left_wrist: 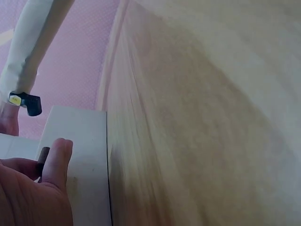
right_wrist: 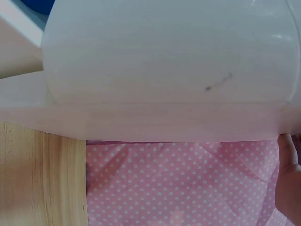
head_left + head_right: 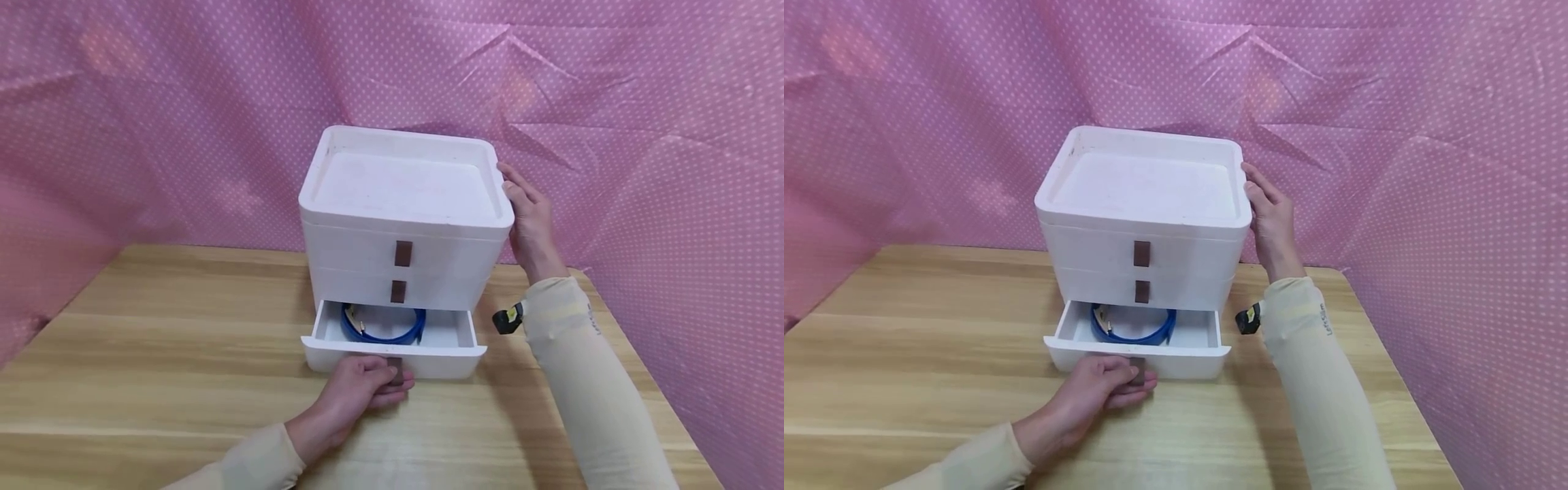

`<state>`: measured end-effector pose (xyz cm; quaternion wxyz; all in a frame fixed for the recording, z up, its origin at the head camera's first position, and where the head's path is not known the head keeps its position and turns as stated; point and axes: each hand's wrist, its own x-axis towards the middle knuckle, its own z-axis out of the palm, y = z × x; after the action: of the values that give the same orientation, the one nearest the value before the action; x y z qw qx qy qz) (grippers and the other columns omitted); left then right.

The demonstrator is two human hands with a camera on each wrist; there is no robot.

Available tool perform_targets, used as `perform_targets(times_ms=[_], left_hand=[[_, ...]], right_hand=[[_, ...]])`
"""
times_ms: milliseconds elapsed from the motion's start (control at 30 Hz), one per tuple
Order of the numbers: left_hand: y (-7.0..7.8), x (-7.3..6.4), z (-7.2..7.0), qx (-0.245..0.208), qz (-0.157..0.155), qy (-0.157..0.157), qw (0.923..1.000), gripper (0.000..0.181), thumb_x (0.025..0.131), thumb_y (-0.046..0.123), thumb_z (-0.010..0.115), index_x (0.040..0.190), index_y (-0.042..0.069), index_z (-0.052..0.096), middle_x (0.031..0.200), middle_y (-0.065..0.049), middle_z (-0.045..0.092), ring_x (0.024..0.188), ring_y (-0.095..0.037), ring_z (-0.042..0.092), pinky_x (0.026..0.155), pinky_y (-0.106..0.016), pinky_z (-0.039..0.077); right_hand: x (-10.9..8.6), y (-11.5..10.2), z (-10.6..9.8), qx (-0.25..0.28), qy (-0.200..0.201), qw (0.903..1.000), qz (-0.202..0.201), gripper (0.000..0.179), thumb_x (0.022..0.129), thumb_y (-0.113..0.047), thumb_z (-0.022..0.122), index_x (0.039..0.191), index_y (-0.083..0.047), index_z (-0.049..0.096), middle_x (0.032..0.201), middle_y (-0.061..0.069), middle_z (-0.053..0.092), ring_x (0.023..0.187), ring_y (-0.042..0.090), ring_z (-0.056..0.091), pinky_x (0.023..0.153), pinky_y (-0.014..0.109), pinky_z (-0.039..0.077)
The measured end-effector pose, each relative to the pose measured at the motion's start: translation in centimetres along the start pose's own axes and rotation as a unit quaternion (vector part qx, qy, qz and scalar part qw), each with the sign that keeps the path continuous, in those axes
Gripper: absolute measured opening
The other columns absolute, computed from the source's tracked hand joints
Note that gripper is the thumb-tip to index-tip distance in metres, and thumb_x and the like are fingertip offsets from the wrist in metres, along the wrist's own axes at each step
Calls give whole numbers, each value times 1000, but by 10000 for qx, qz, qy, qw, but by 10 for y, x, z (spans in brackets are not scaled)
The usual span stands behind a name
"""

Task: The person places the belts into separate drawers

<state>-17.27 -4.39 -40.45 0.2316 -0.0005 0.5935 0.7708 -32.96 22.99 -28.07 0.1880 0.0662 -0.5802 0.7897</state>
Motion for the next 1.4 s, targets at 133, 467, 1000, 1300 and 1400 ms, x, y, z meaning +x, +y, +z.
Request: perform_targets(times_ms=[133, 467, 1000, 1300, 1400], left_hand=[[2, 4, 0, -15, 22, 45, 10000, 12, 95, -6, 52, 97, -14, 61, 104, -26, 68, 97, -32, 69, 84, -35, 58], [2, 8, 3, -108, 71, -5, 9999, 13, 96, -6, 51, 101, -15, 60, 106, -26, 68, 97, -32, 69, 85, -35, 58], [2, 10, 4, -82, 49, 73, 9999, 11, 97, -6, 51, 97, -13, 60, 106, -28, 67, 97, -33, 69, 85, -37, 58], [7, 13, 1, -98, -65, 54, 9999, 12, 97, -5, 50, 100, -12, 59, 109, -27, 67, 99, -32, 68, 86, -37, 58], [8, 13, 1, -55, -100, 52, 9999, 12, 97, -5, 50, 100, -12, 59, 110, -26, 67, 99, -32, 68, 86, -36, 58]], right_hand=[[0, -1, -1, -21, 36, 10000, 51, 34, 92, -11, 66, 126, -6, 67, 134, 7, 60, 110, 20, 60, 83, 22, 57], [0, -2, -5, -37, 96, 9999, 66, 34, 92, -10, 66, 126, -5, 66, 133, 7, 60, 108, 19, 60, 82, 21, 57], [-1, 0, -7, -105, 47, 9998, 176, 34, 93, -12, 66, 127, -8, 66, 135, 8, 58, 111, 20, 59, 84, 22, 56], [0, -3, -3, -108, -13, 9998, 170, 35, 93, -14, 67, 128, -7, 65, 134, 8, 59, 111, 20, 59, 84, 22, 56], [0, -4, -2, -103, -36, 9997, 196, 35, 93, -14, 67, 127, -8, 65, 133, 9, 59, 111, 20, 58, 85, 23, 56]])
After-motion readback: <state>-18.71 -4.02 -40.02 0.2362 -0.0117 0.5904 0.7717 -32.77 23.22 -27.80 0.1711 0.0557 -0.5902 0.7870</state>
